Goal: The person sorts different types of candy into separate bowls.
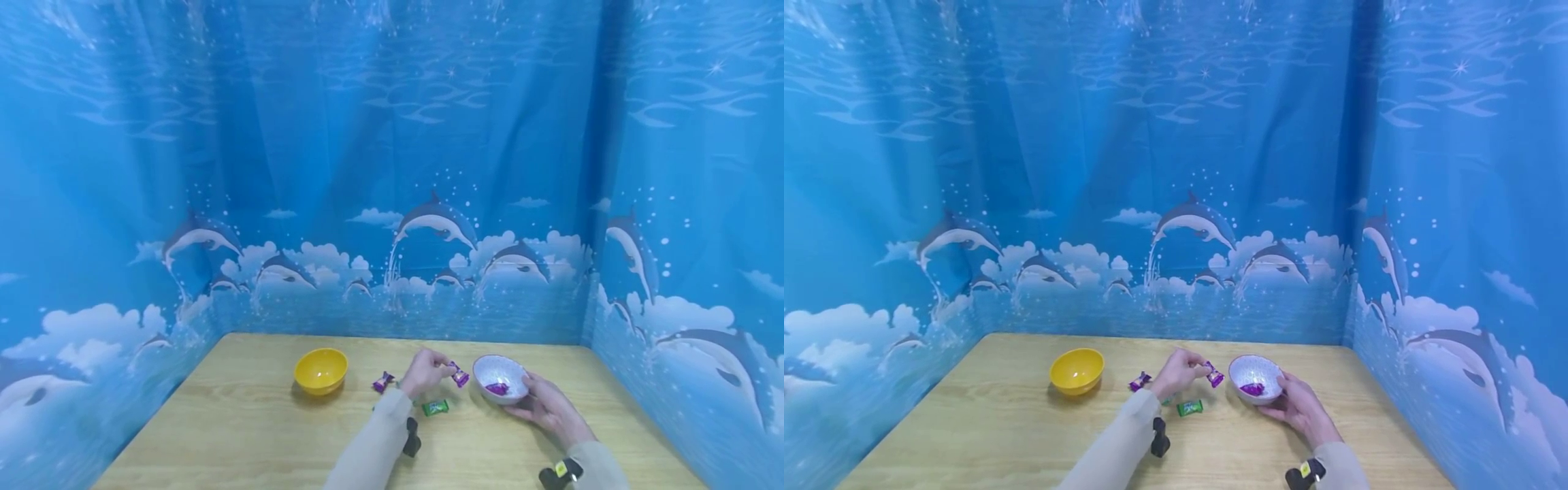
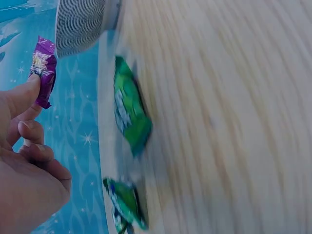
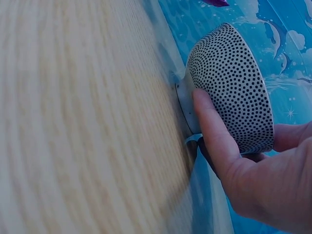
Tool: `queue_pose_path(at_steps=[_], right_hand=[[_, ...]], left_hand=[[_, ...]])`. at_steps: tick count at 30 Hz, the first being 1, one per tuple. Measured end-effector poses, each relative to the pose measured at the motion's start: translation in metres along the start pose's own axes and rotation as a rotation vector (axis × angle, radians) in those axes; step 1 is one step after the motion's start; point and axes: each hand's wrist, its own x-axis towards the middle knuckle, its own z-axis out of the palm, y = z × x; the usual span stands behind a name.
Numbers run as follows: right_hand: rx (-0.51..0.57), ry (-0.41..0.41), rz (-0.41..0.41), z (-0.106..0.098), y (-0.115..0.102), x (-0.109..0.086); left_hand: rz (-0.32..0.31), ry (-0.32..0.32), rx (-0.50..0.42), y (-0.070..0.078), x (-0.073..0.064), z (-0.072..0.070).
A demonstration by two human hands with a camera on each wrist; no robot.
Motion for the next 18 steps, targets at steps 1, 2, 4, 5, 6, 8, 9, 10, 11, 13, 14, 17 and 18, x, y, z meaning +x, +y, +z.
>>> queue_pose_path(at_steps=[1, 2, 4, 5, 6, 8, 9, 10, 11, 13, 14, 17, 18], right_hand=[[-0.001, -0.004, 0.002, 0.000, -0.001, -0.001], [0.000, -0.005, 0.004, 0.000, -0.001, -0.001], [0.002, -0.002, 0.008, 0.000, -0.001, -0.001], [-0.001, -0.006, 0.009, 0.000, -0.001, -0.001], [-0.004, -0.007, 0.009, 0.000, -0.001, -0.002], [-0.005, -0.010, 0.009, 0.000, -0.002, -0.002], [-0.005, -0.009, 0.007, 0.000, -0.002, -0.002], [-0.005, -0.010, 0.006, 0.000, -0.002, -0.002], [-0.008, -0.015, 0.005, 0.000, -0.002, -0.002], [-0.006, -0.017, 0.005, 0.000, -0.003, -0.003], [-0.007, -0.018, 0.005, 0.000, -0.002, -0.002], [-0.006, -0.026, 0.004, -0.001, -0.002, -0.002], [-0.007, -0.026, 0.004, -0.001, -0.001, -0.002]], left_hand=[[0.003, 0.001, -0.013, 0.001, 0.000, 0.002], [0.004, 0.003, -0.028, 0.003, 0.000, 0.005], [0.002, 0.008, -0.055, 0.005, 0.001, 0.010], [-0.003, 0.014, -0.066, 0.006, 0.001, 0.012], [-0.009, 0.022, -0.076, 0.008, 0.001, 0.015], [-0.019, 0.044, -0.087, 0.010, 0.003, 0.020], [-0.024, 0.055, -0.094, 0.011, 0.003, 0.023], [-0.031, 0.063, -0.104, 0.013, 0.004, 0.026], [-0.032, 0.071, -0.114, 0.014, 0.005, 0.029], [-0.039, 0.080, -0.126, 0.017, 0.007, 0.034], [-0.044, 0.084, -0.129, 0.018, 0.007, 0.037], [-0.048, 0.106, -0.128, 0.023, 0.007, 0.045], [-0.053, 0.115, -0.124, 0.024, 0.006, 0.047]])
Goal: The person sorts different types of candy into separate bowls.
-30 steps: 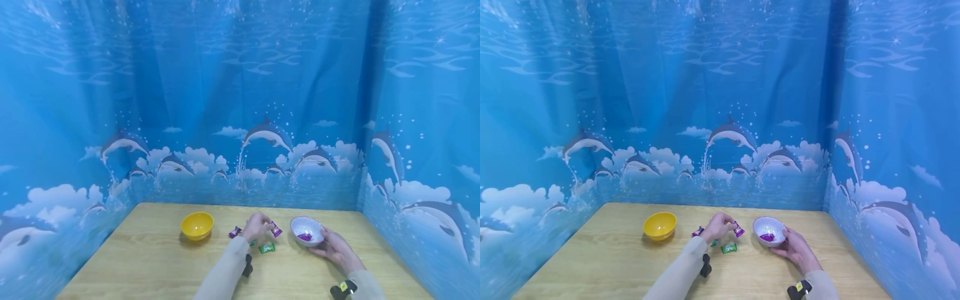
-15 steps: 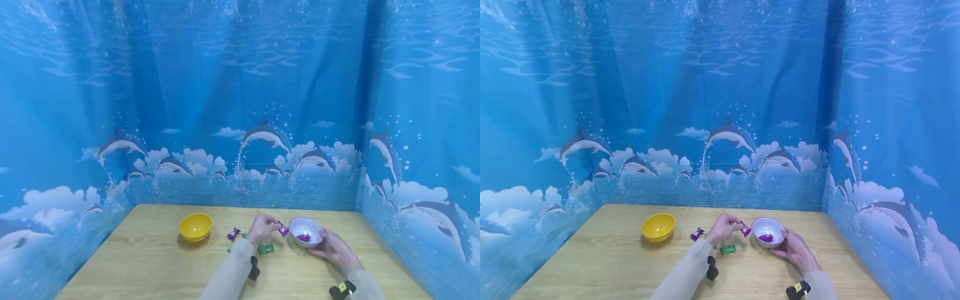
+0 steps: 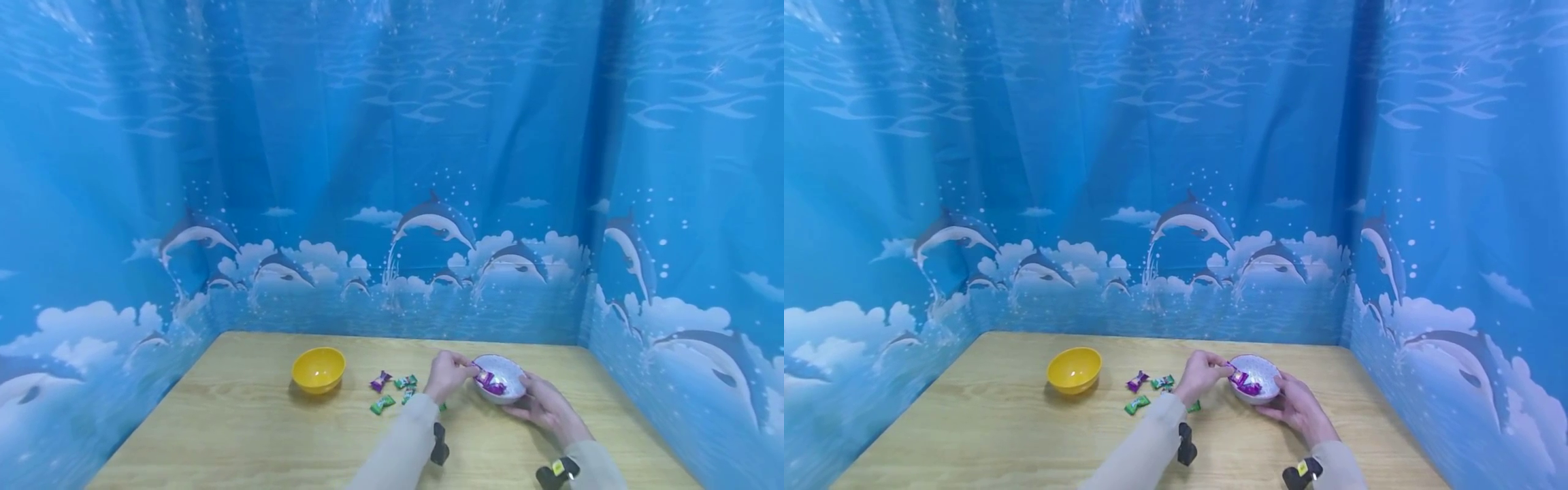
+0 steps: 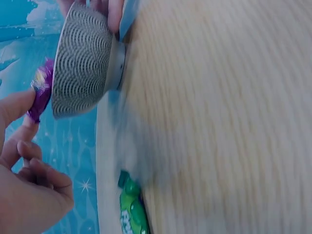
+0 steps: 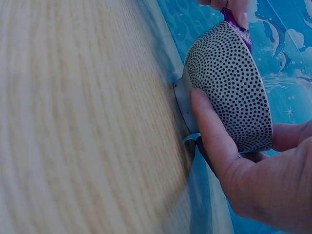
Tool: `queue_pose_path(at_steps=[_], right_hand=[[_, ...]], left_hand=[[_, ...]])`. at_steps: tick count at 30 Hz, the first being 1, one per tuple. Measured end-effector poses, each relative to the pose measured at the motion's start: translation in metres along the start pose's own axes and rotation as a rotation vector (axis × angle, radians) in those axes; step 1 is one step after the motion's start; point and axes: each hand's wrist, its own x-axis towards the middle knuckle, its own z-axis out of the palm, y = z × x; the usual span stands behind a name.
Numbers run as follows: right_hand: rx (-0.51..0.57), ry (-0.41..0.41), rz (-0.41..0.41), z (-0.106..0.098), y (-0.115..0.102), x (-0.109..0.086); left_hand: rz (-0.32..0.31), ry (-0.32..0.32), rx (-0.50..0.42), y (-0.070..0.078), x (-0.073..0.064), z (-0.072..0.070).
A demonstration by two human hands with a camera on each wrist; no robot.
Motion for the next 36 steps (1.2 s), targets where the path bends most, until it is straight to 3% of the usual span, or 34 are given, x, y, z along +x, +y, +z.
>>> queue_pose_path(at_steps=[6, 12, 28, 36], right_hand=[[-0.031, 0.000, 0.002, 0.000, 0.000, 0.001], [-0.023, -0.003, 0.000, 0.002, 0.000, 0.003], [-0.017, 0.002, 0.005, 0.000, 0.002, 0.001], [-0.013, -0.013, 0.005, -0.002, 0.000, 0.001]], left_hand=[[-0.013, 0.023, 0.017, 0.003, -0.004, 0.008], [-0.013, 0.032, 0.024, 0.003, -0.005, 0.006], [-0.076, 0.015, 0.029, 0.002, -0.011, 0.006], [-0.078, -0.001, 0.033, 0.006, -0.012, 0.007]])
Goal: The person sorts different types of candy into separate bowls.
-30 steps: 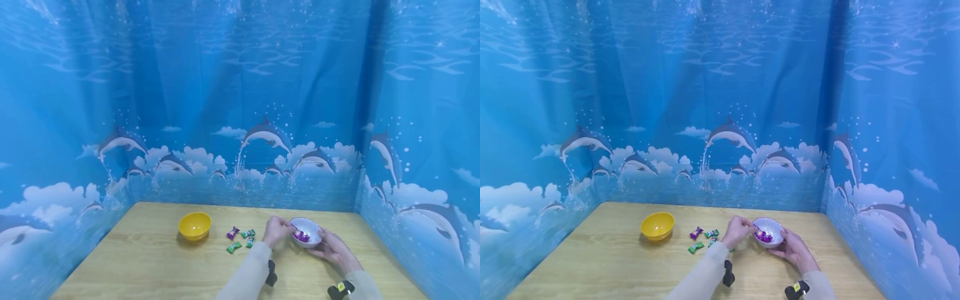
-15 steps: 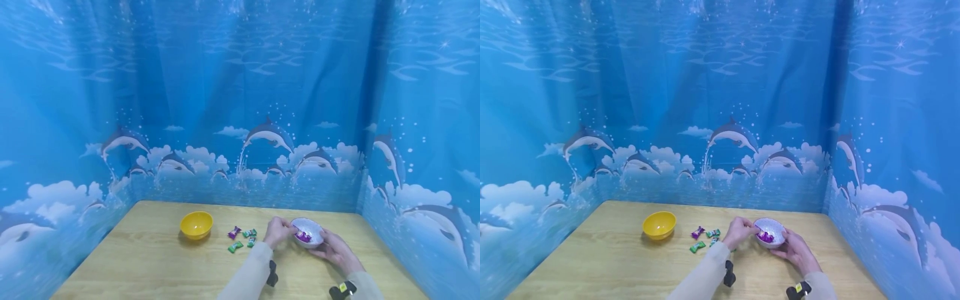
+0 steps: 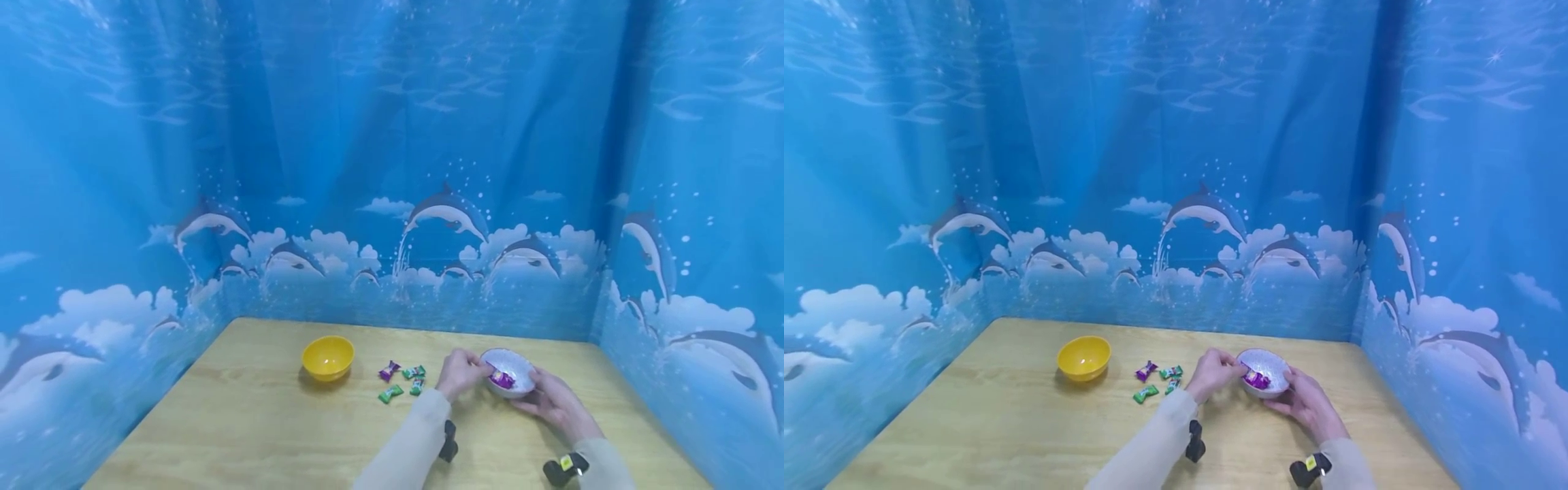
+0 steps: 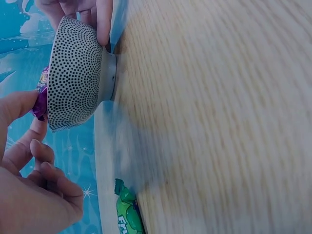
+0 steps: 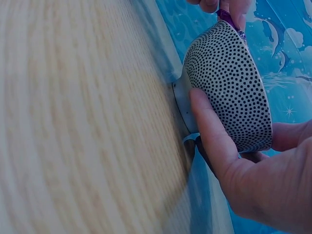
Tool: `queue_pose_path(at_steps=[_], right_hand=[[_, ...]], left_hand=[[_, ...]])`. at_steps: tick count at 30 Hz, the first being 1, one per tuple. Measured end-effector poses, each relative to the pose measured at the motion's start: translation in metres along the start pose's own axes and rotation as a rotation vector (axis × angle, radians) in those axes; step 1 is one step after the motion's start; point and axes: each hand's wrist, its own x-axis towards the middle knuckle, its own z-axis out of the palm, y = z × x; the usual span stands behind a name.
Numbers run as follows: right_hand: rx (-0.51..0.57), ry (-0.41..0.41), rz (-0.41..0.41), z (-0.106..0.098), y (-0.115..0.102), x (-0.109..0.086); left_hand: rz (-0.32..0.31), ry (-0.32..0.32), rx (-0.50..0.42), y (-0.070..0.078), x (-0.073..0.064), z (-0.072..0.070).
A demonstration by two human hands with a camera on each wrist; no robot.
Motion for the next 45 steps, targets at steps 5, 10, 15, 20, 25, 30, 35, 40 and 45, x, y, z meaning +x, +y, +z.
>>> queue_pose_path(at_steps=[5, 10, 15, 20, 25, 30, 35, 40, 45], right_hand=[[-0.014, -0.004, 0.007, -0.002, -0.004, 0.000], [-0.015, -0.004, 0.012, -0.001, -0.006, -0.001], [-0.015, -0.001, 0.020, -0.001, -0.004, 0.000], [-0.026, -0.006, 0.017, 0.000, -0.002, 0.000], [-0.024, 0.006, 0.012, 0.000, -0.001, 0.000], [-0.034, 0.014, 0.004, -0.001, -0.002, 0.000], [-0.044, -0.001, 0.005, -0.002, -0.002, -0.001], [-0.047, 0.002, 0.014, 0.000, -0.003, 0.000], [-0.036, 0.005, 0.015, 0.001, -0.005, -0.001]], left_hand=[[-0.011, -0.011, -0.008, 0.005, -0.001, -0.001], [-0.003, -0.022, -0.009, 0.006, -0.002, -0.003], [0.012, -0.029, 0.002, 0.000, -0.002, -0.005], [0.030, -0.013, 0.020, -0.006, -0.002, -0.014], [0.058, -0.016, 0.026, -0.009, -0.002, -0.026], [0.074, -0.026, 0.022, -0.009, -0.003, -0.042], [0.052, -0.047, -0.035, -0.014, -0.005, -0.059], [0.068, -0.027, -0.041, -0.024, -0.004, -0.080], [0.067, -0.011, -0.024, -0.032, 0.000, -0.100]])
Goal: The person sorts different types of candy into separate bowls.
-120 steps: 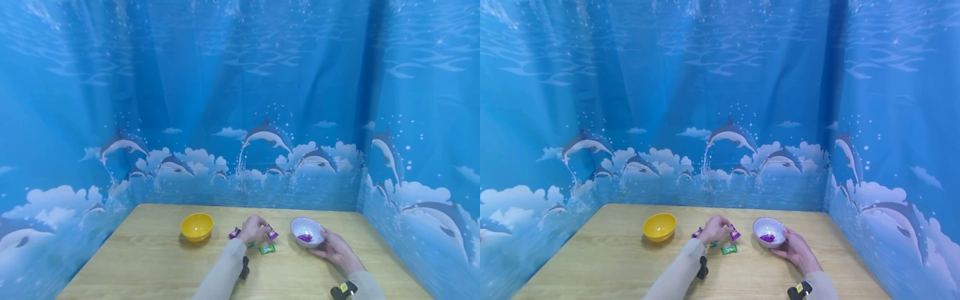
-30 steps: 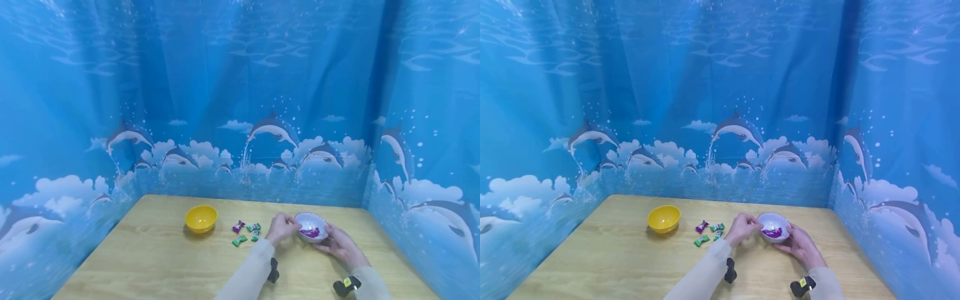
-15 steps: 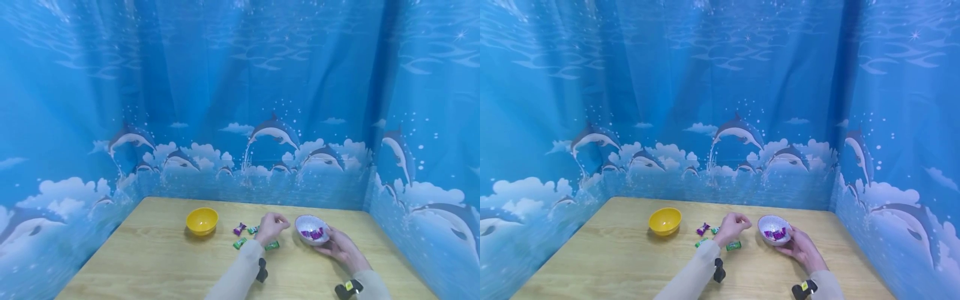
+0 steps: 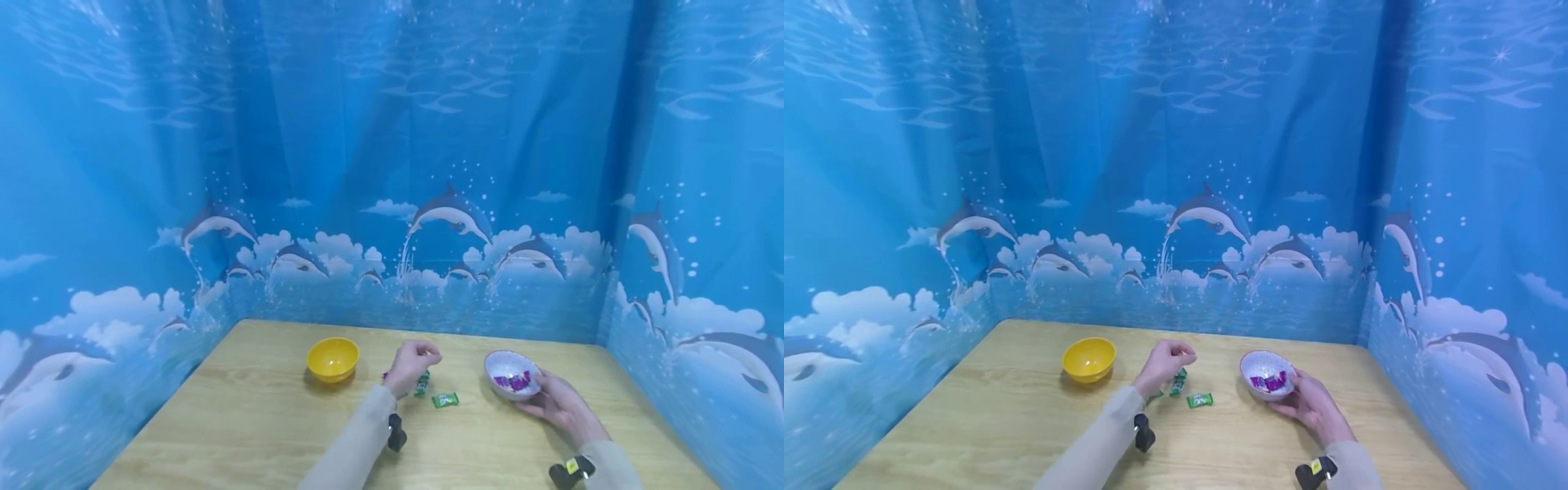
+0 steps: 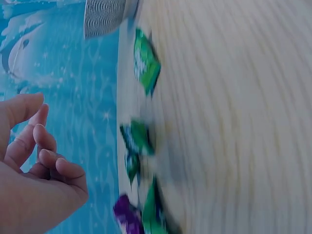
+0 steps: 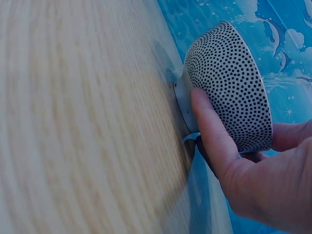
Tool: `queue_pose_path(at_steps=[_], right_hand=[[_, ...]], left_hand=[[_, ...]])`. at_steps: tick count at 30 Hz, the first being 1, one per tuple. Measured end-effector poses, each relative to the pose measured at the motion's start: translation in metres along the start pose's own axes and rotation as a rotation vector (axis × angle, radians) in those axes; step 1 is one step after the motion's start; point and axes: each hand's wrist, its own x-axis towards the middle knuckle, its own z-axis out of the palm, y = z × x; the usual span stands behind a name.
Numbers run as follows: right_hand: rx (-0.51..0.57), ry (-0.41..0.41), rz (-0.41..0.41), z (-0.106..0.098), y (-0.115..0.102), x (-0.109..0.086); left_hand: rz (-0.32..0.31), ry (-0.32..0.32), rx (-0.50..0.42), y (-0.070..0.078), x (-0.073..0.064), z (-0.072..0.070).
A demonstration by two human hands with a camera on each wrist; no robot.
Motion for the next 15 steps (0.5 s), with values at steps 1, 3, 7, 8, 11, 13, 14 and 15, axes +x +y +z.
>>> queue_pose_path(at_steps=[1, 3, 7, 8, 11, 13, 14, 15], right_hand=[[0.002, 0.005, -0.001, 0.000, 0.000, 0.000], [0.010, 0.006, 0.000, 0.001, 0.000, 0.000], [0.018, 0.006, 0.005, 0.000, 0.001, 0.000], [0.018, 0.006, 0.004, -0.001, 0.001, 0.000], [0.008, 0.007, -0.002, -0.001, 0.000, 0.000], [0.000, 0.002, -0.005, -0.001, 0.000, 0.000], [-0.002, 0.006, -0.006, -0.001, 0.000, 0.000], [-0.005, 0.002, -0.007, -0.001, 0.000, 0.000]], left_hand=[[-0.010, 0.001, 0.000, -0.002, 0.001, -0.004], [-0.015, 0.008, 0.008, -0.006, 0.002, -0.012], [-0.055, 0.004, 0.012, -0.012, 0.002, -0.028], [-0.065, 0.002, 0.016, -0.013, 0.002, -0.032], [-0.084, 0.005, 0.056, -0.016, 0.000, -0.042], [-0.103, 0.009, 0.084, -0.018, 0.000, -0.048], [-0.109, 0.013, 0.100, -0.019, -0.001, -0.051], [-0.121, 0.012, 0.115, -0.020, -0.001, -0.054]])
